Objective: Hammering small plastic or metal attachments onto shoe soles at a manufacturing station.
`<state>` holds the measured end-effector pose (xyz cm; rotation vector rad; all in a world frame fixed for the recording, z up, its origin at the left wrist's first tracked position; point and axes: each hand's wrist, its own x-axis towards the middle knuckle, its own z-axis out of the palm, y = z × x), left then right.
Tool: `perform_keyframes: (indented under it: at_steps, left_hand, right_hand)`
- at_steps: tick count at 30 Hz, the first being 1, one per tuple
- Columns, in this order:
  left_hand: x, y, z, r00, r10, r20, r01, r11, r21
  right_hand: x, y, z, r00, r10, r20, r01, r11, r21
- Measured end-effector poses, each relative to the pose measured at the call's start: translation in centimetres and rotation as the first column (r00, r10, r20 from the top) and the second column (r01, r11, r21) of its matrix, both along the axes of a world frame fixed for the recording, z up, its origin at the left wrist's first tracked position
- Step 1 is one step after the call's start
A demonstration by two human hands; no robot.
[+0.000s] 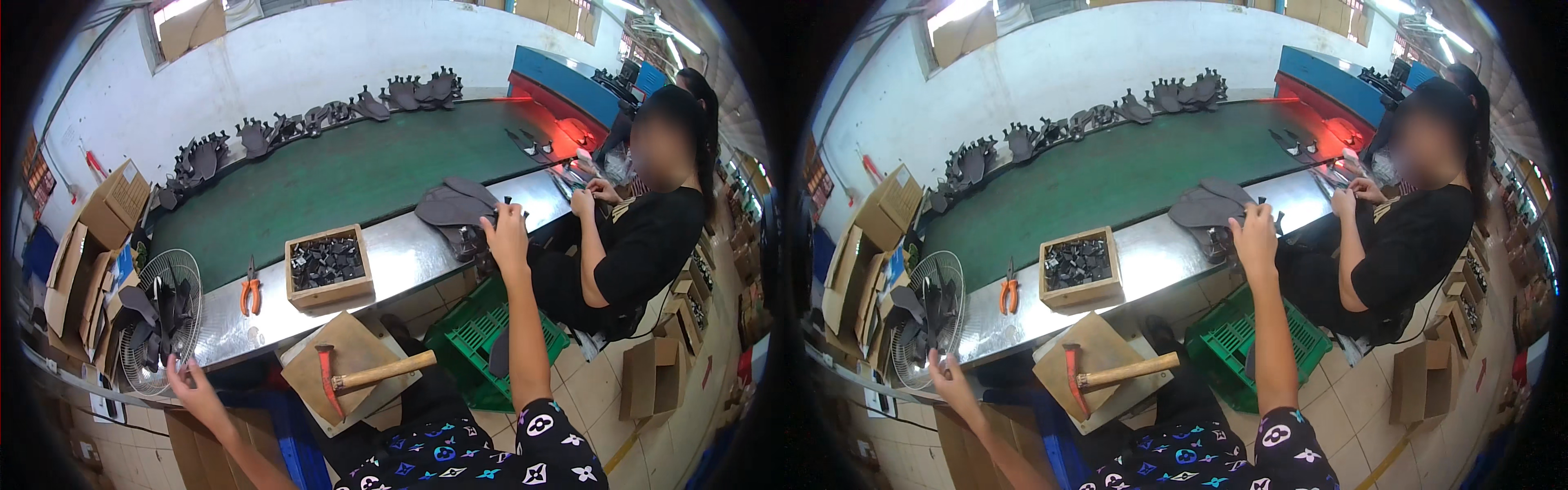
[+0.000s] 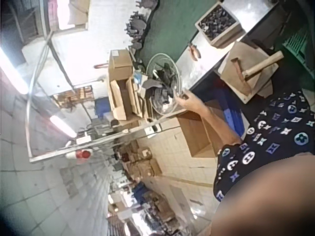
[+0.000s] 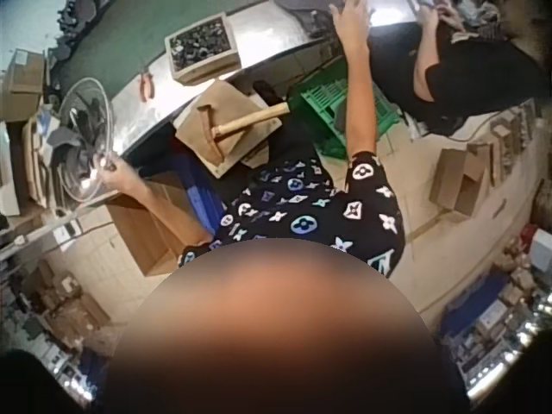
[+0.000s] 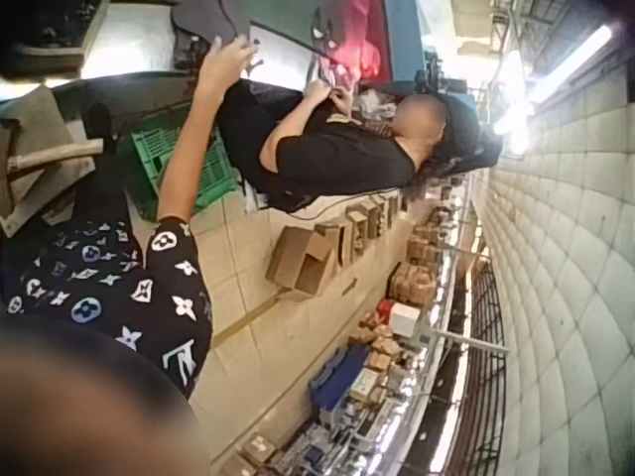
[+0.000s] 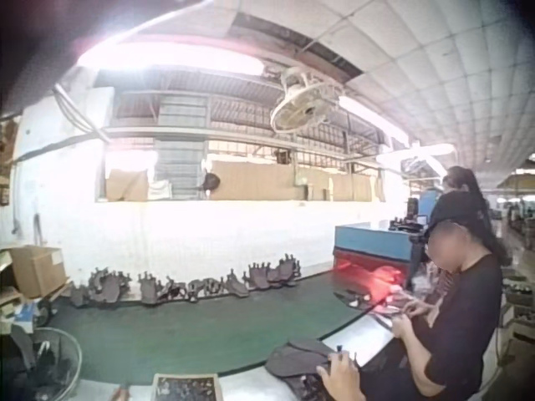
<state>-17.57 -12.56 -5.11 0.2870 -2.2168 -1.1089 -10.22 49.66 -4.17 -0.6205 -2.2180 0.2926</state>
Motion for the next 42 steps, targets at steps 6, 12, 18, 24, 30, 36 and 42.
perform_keyframes:
  at_steps: [6, 12, 18, 24, 30, 36, 42]
  left_hand:
    - [4.9, 13.1, 2.0, 0.953, -0.277, -0.122, 0.216, 0.905, -0.367]
    - [9.5, 19.4, 3.4, 0.823, -0.558, 0.109, 0.548, 0.728, -0.412]
    - [8.6, 17.6, 3.6, 0.819, -0.568, 0.079, 0.554, 0.748, -0.366]
    - [8.7, 18.4, 4.0, 0.811, -0.582, 0.066, 0.57, 0.757, -0.319]
    - [8.7, 22.5, 3.8, 0.8, -0.597, -0.061, 0.491, 0.709, -0.507]
    - [7.3, 16.6, 4.6, 0.606, -0.506, -0.614, 0.012, 0.778, -0.629]
    - [9.7, 10.6, 2.0, 0.799, -0.478, -0.364, 0.404, 0.876, -0.264]
  right_hand:
    - [-4.6, -0.2, 1.6, 0.993, -0.028, 0.113, 0.055, 0.97, -0.238]
    - [-5.5, 0.4, 0.7, 0.717, -0.268, 0.644, 0.291, 0.954, 0.073]
    - [-4.4, 5.4, 0.3, 0.735, -0.015, 0.678, 0.197, 0.961, -0.192]
    - [-3.0, 0.8, 2.0, 0.997, 0.07, -0.011, -0.07, 0.946, -0.316]
    - [1.2, -18.8, 6.8, 0.499, 0.647, -0.576, -0.726, -0.05, -0.686]
    - [8.1, -28.8, 7.7, -0.096, 0.784, -0.613, -0.393, -0.596, -0.7]
    - [8.6, -29.0, 5.1, 0.182, 0.632, -0.753, -0.171, -0.734, -0.657]
